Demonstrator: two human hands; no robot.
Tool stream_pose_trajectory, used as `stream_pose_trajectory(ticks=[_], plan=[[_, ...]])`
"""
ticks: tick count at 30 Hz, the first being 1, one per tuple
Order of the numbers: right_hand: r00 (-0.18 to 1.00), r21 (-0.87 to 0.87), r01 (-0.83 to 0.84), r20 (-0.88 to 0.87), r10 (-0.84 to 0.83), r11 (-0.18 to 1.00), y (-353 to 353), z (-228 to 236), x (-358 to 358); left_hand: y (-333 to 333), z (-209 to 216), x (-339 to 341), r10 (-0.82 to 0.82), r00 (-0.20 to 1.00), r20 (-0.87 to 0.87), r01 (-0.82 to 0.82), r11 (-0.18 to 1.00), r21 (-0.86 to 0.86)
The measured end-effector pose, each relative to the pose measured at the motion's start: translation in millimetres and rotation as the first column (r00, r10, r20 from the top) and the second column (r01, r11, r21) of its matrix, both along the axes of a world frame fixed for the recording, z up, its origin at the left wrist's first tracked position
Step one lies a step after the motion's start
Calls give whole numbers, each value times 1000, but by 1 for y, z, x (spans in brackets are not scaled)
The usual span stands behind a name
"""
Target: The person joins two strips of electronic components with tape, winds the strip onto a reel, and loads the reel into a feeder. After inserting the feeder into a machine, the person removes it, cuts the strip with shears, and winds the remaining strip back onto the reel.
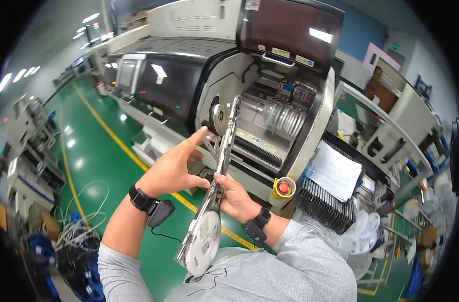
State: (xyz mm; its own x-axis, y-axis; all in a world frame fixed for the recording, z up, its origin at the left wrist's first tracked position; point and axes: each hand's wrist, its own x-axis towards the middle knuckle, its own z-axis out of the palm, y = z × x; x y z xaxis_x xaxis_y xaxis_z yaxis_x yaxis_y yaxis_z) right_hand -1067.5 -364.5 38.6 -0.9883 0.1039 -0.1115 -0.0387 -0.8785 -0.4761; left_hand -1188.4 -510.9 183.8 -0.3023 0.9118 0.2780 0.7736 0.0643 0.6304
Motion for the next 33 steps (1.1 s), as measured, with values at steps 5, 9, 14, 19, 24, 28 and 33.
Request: stream_pose_trajectory(ticks=[5,9,14,19,24,28,33], plan=[[977,13,177,119,-178,984,27,-5,-75,58,-3,-108,-183,979,90,186,982,-37],[937,-6,299,194,-292,954,79,-16,-102,133,-17,-145,-319,948,10,317,945,77],[885,-2,443,162,-437,896,170,-36,-127,253,-40,-172,-376,926,39,370,922,109],[801,102,549,217,-557,830,278,-50,-142,390,-64,-192,-378,898,225,369,926,81],[679,383,625,163,-716,680,319,-47,-129,496,-78,-202,-360,910,207,361,932,34],[651,559,581,117,-750,591,287,-52,-94,555,-85,-204,-361,921,148,361,932,27],[683,852,327,85,-725,408,265,-53,-83,603,-99,-214,-375,926,52,374,927,28]])
